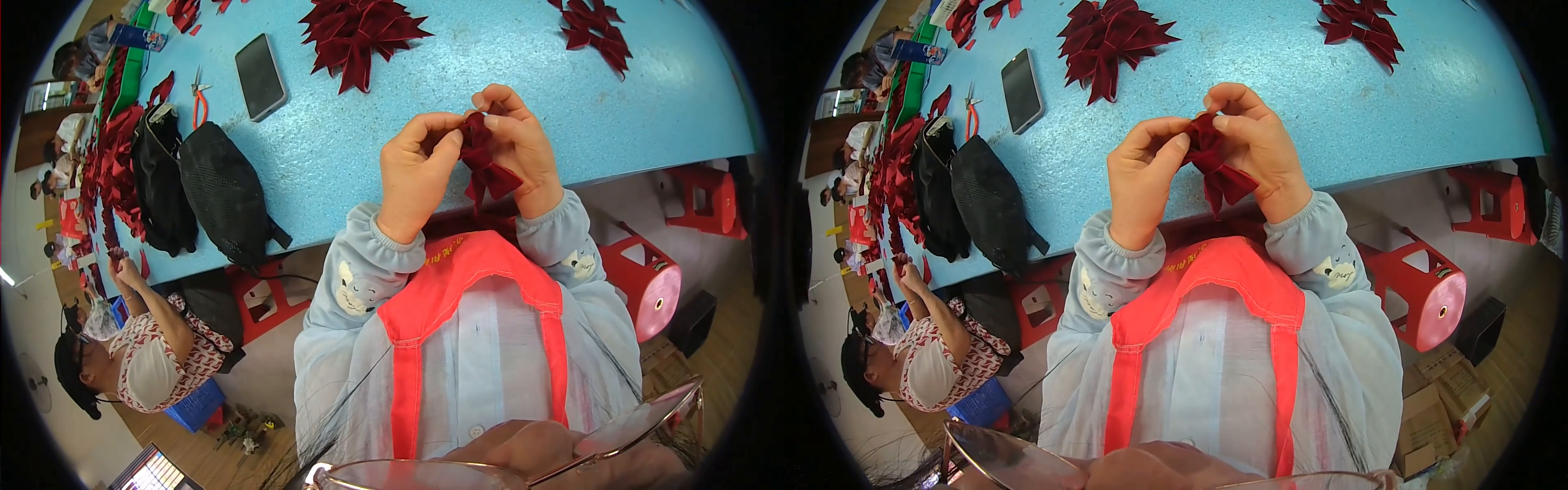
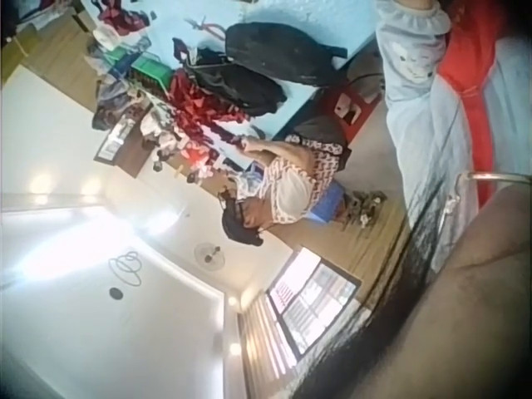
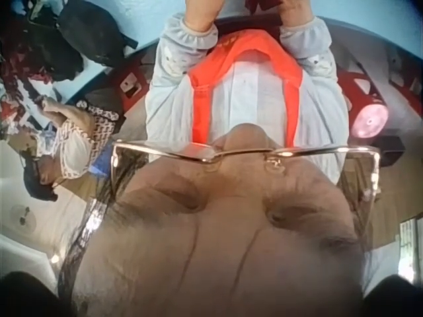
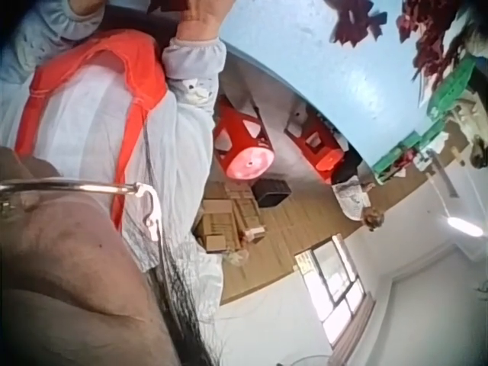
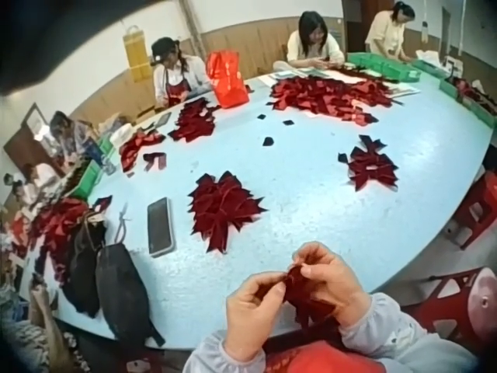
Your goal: The person is manually folding and assembling red fabric strips into decorative bows at a workstation.
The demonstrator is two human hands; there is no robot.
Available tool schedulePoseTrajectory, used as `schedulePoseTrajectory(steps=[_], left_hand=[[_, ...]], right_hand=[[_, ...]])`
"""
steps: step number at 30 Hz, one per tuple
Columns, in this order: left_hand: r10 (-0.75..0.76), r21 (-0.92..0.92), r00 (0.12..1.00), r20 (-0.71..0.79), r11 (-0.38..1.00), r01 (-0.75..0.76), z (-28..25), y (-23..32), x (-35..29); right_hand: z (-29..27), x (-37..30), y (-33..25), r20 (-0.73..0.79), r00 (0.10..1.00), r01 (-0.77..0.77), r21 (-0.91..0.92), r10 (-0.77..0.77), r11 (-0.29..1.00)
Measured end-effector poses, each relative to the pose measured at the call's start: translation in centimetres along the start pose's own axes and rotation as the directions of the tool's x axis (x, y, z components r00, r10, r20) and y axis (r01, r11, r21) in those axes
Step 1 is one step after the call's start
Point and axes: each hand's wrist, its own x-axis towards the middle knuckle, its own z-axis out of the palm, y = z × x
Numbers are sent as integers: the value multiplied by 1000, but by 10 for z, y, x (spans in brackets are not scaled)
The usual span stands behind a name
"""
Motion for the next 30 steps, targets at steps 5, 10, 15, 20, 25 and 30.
schedulePoseTrajectory(steps=[5,10,15,20,25,30], left_hand=[[41,66,999,-6,997,-41,1,4,1],[84,202,996,-6,976,-81,6,10,0],[205,397,976,75,892,-217,4,12,1],[41,201,989,139,977,-69,-4,10,2],[6,227,970,244,972,-64,-11,10,5],[-55,-30,977,208,998,63,-15,8,5]], right_hand=[[-9,2,-2,-24,996,-74,218,81,973],[-5,1,-2,21,997,-79,166,77,983],[2,0,-2,74,997,-26,68,21,997],[-1,2,1,160,986,-80,189,50,979],[-3,2,3,159,982,-139,281,97,950],[4,-1,1,104,993,-69,212,48,975]])
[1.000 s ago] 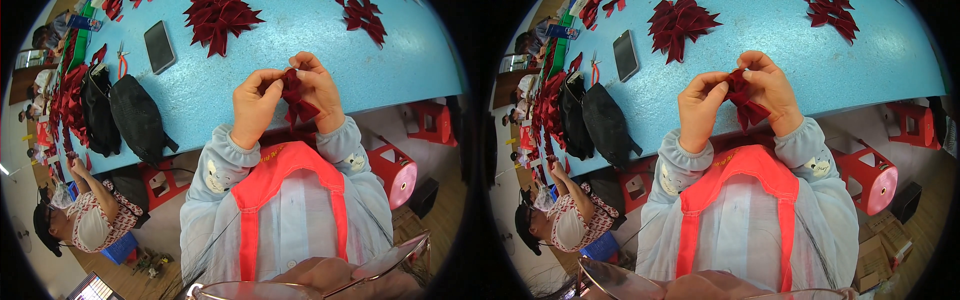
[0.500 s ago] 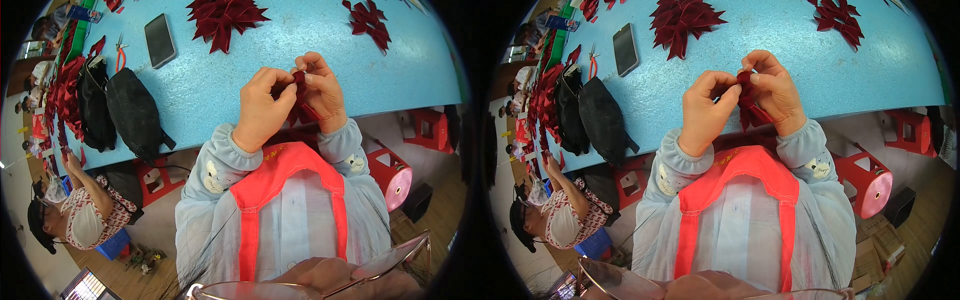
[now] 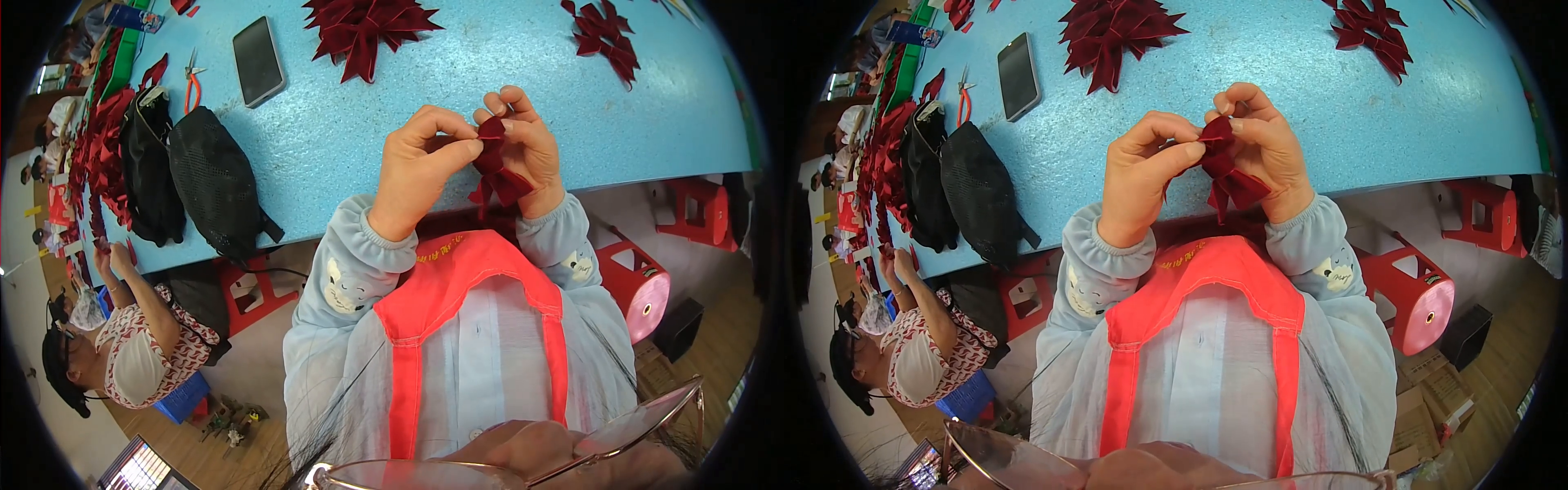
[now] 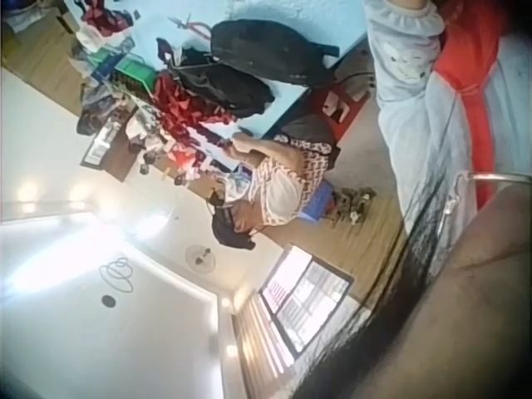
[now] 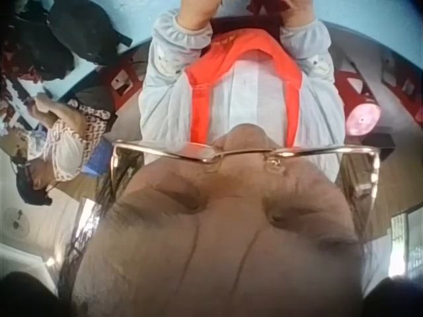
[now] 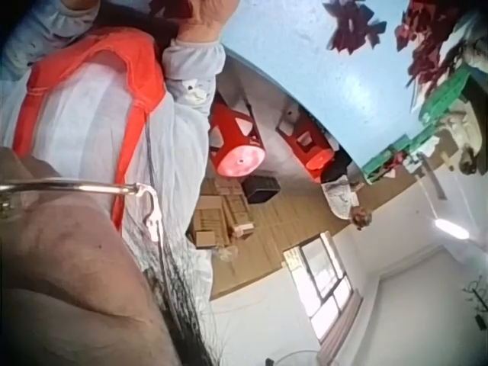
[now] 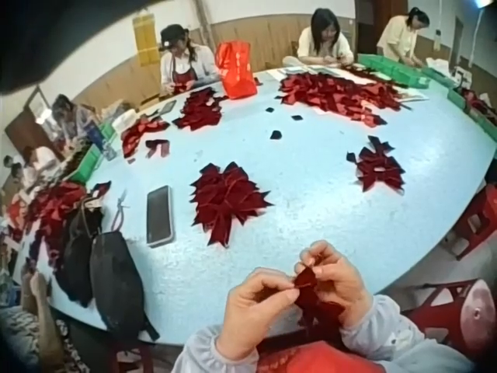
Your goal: The person is manually folding and assembling red fabric strips into decorative bows at a workstation.
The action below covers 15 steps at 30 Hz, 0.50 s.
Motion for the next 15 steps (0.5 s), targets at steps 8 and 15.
schedulePoseTrajectory(steps=[8,15], left_hand=[[-83,-153,993,-89,986,69,0,-6,2],[-34,135,995,-92,990,46,8,-1,-4]], right_hand=[[23,-2,-15,24,996,73,-767,-84,637],[14,2,-15,-47,999,-25,-789,-21,613]])
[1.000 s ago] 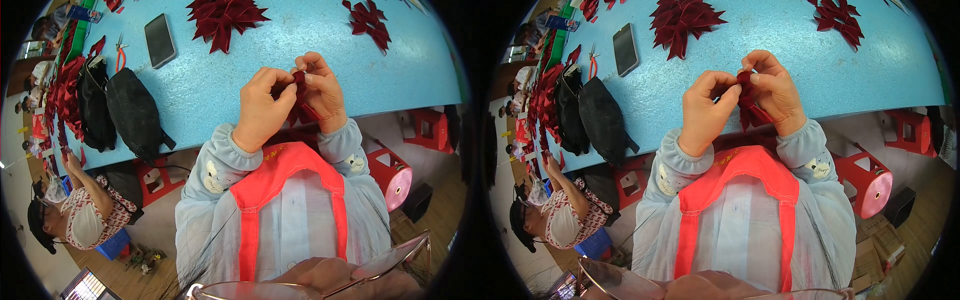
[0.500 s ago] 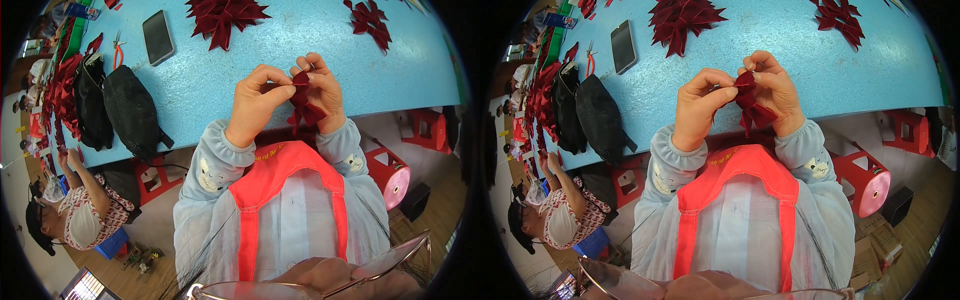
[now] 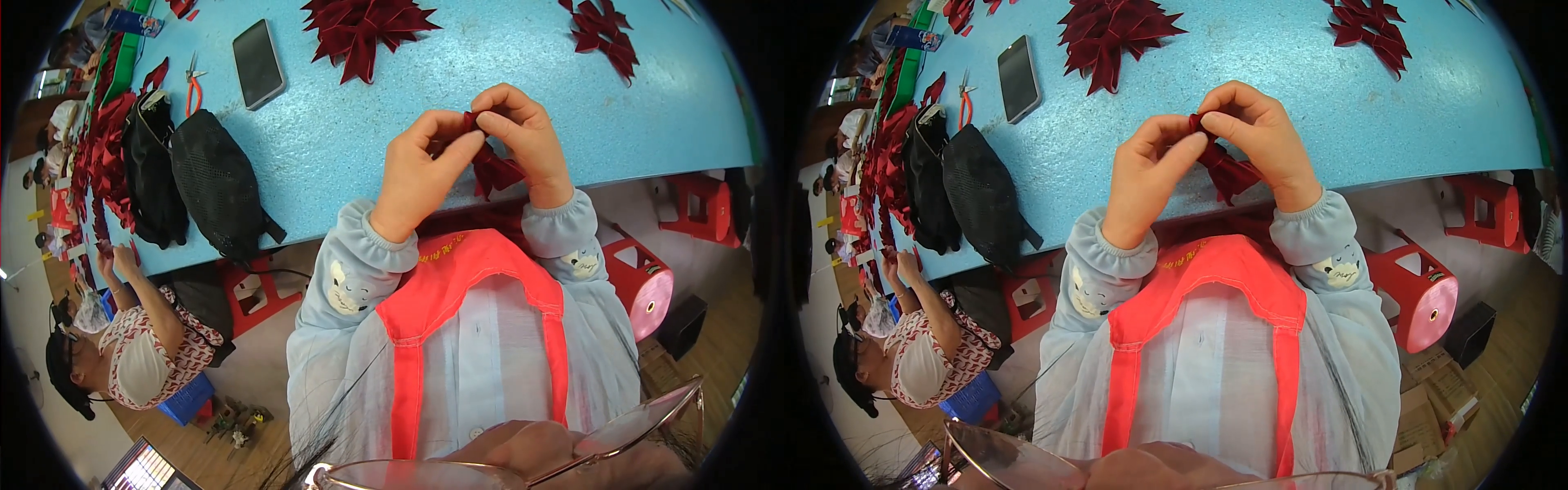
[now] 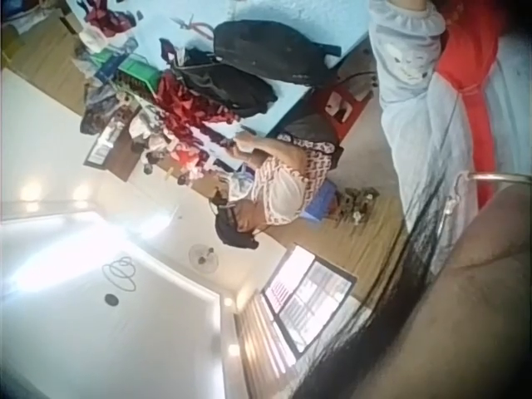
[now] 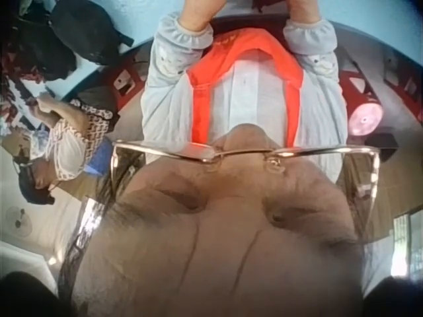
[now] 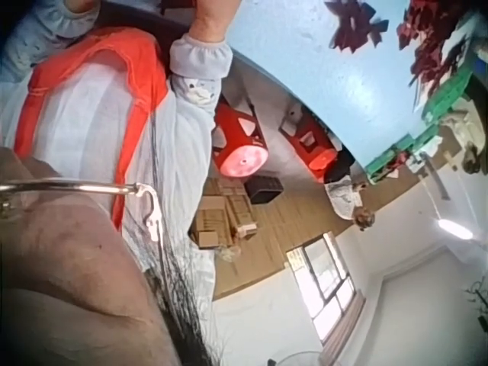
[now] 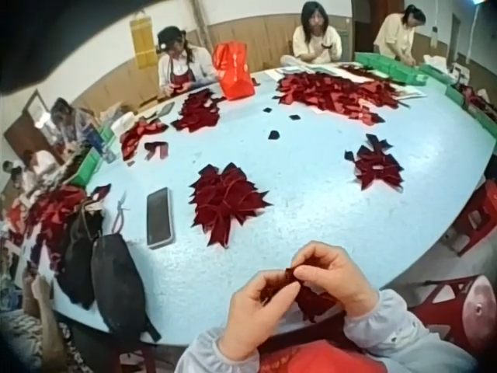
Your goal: The person is manually folding and assembling red fabric strips into decorative bows at a workstation.
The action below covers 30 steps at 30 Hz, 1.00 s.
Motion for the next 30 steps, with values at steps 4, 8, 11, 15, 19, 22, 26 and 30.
schedulePoseTrajectory(steps=[4,8,11,15,19,22,26,30], left_hand=[[199,281,980,-17,941,-187,-8,-10,9],[-96,-216,991,-95,974,74,-10,-7,8],[-52,-248,986,-159,969,11,-5,-15,10],[35,-126,976,-215,990,-64,-1,-11,7],[387,345,913,-130,881,-324,-2,-17,10],[450,400,890,-72,831,-387,2,-19,10],[201,116,977,-78,975,-191,2,-18,12],[-57,55,997,53,997,54,-7,-10,16]], right_hand=[[8,5,-9,-76,997,3,-3,-3,1000],[8,-10,-13,-3,998,61,43,-61,997],[9,-11,-9,6,1000,6,-90,-6,996],[5,-13,-11,-50,998,37,-180,-47,983],[9,-7,-24,18,1000,11,-330,-6,944],[6,-2,-17,58,998,18,-277,-2,961],[3,4,-3,21,998,54,39,-55,998],[4,9,3,-40,999,-24,163,31,986]])
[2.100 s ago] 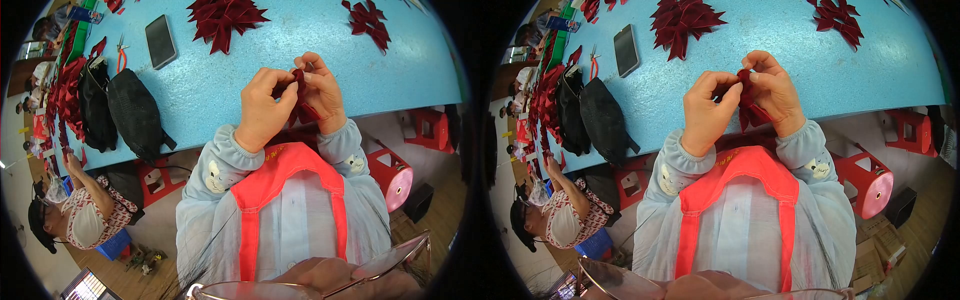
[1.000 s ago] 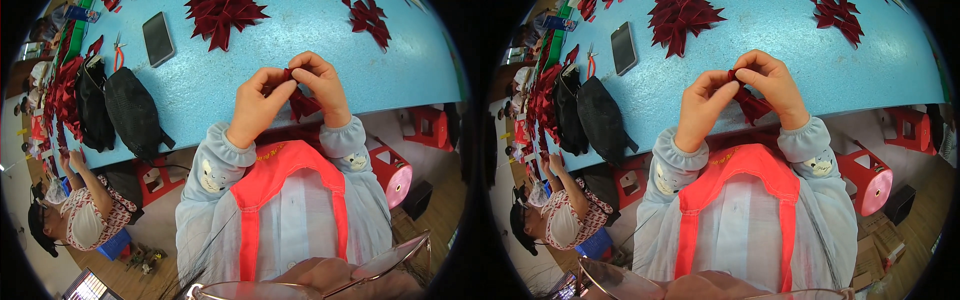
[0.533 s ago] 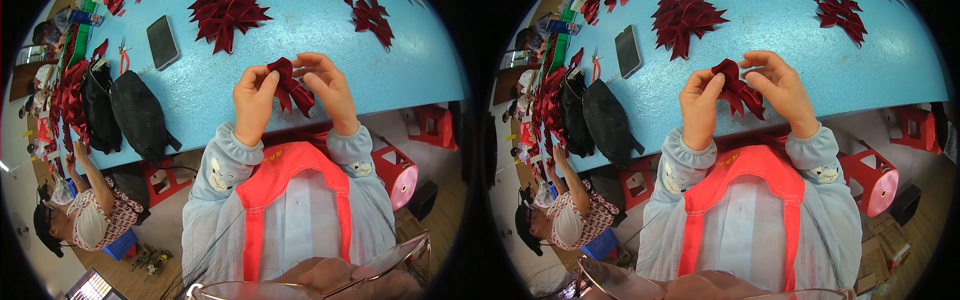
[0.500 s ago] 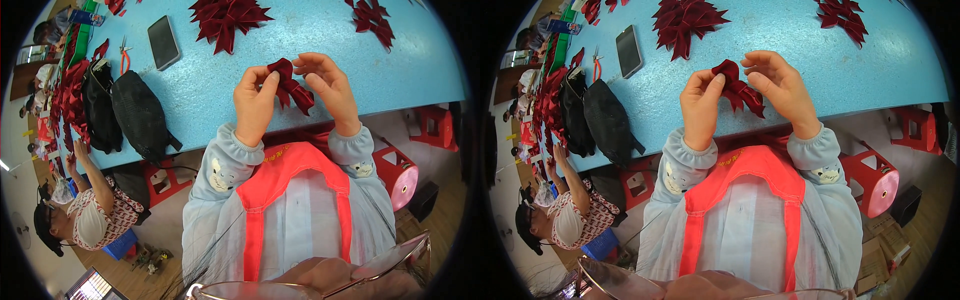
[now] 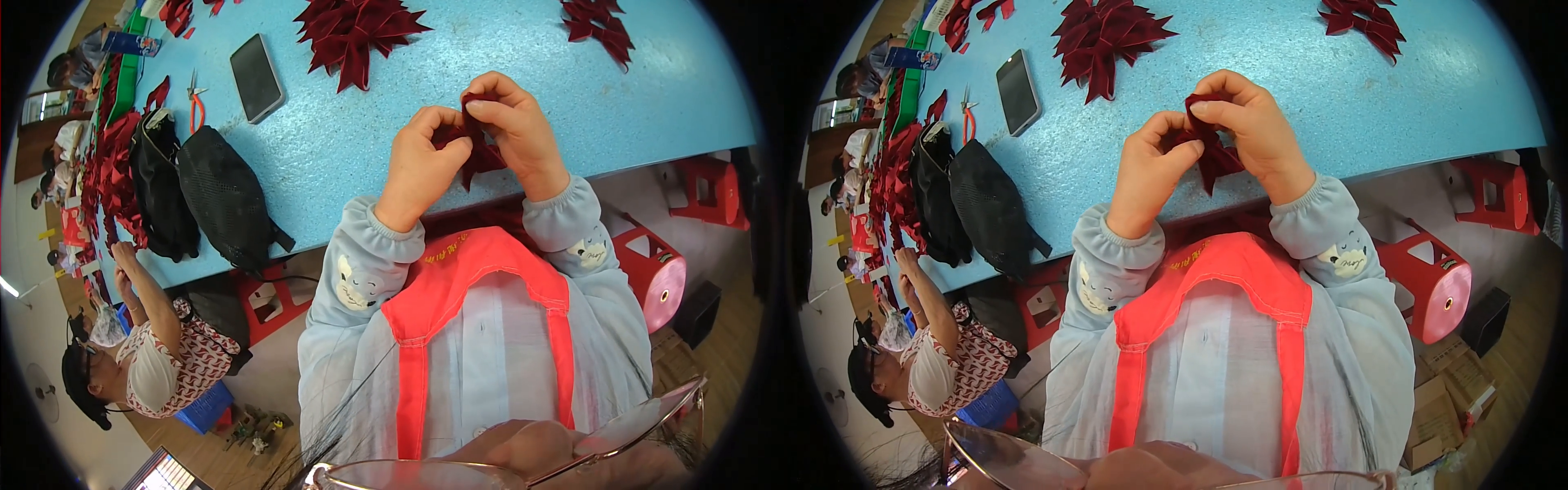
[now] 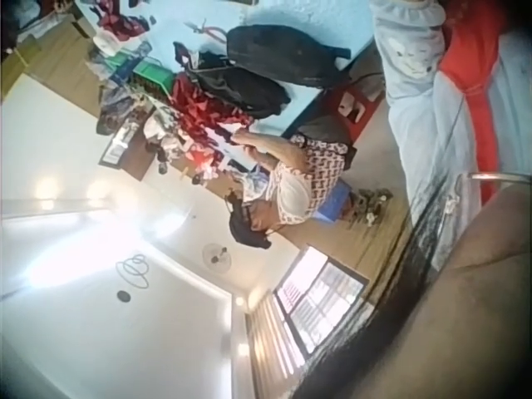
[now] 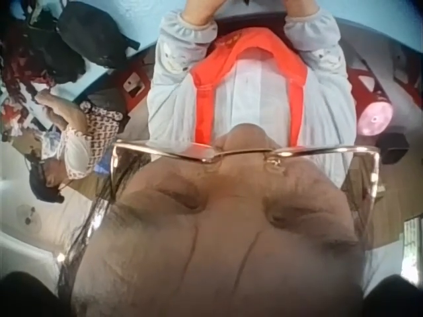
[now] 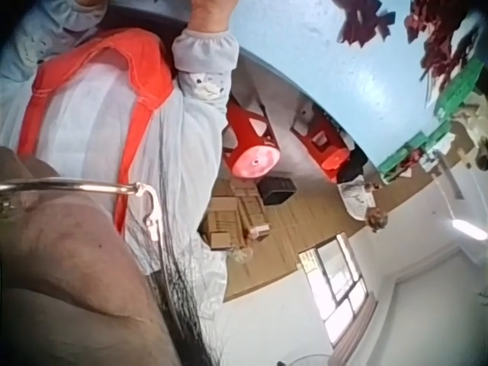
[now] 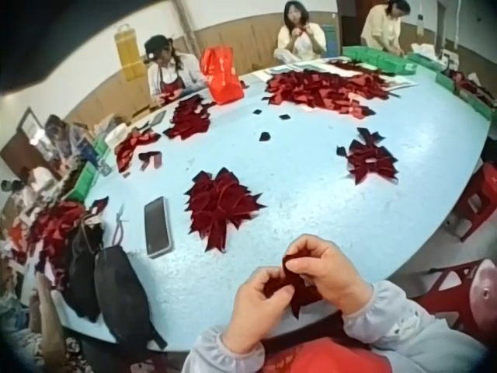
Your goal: The person is manually folding and assembling red fabric strips into decorative bows at a workstation.
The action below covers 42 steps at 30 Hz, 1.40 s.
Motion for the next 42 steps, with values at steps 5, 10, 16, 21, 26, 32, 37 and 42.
schedulePoseTrajectory(steps=[5,10,16,21,26,32,37,42], left_hand=[[-161,-305,987,17,939,159,-4,0,0],[-171,-604,979,-109,794,71,7,3,1],[-124,-540,992,-31,837,88,7,4,-2],[-144,-542,987,-63,836,88,6,3,-6],[-67,-485,989,-133,874,-5,4,-6,-9],[557,332,812,-175,809,-484,-6,9,-10],[575,480,817,-30,726,-493,-7,9,-11],[568,434,823,-25,747,-503,-3,7,-11]], right_hand=[[8,2,-17,-159,987,16,-4,-17,1000],[-1,-10,-6,-232,972,33,53,-20,998],[-13,-14,2,-99,995,-4,-70,-3,998],[0,-13,5,-171,985,27,-12,-29,1000],[-1,-13,4,-138,972,179,-100,-192,979],[12,-20,0,-53,962,242,-296,-269,924],[16,-20,4,-45,941,295,-370,-334,881],[7,-16,11,89,872,467,-439,-481,767]])
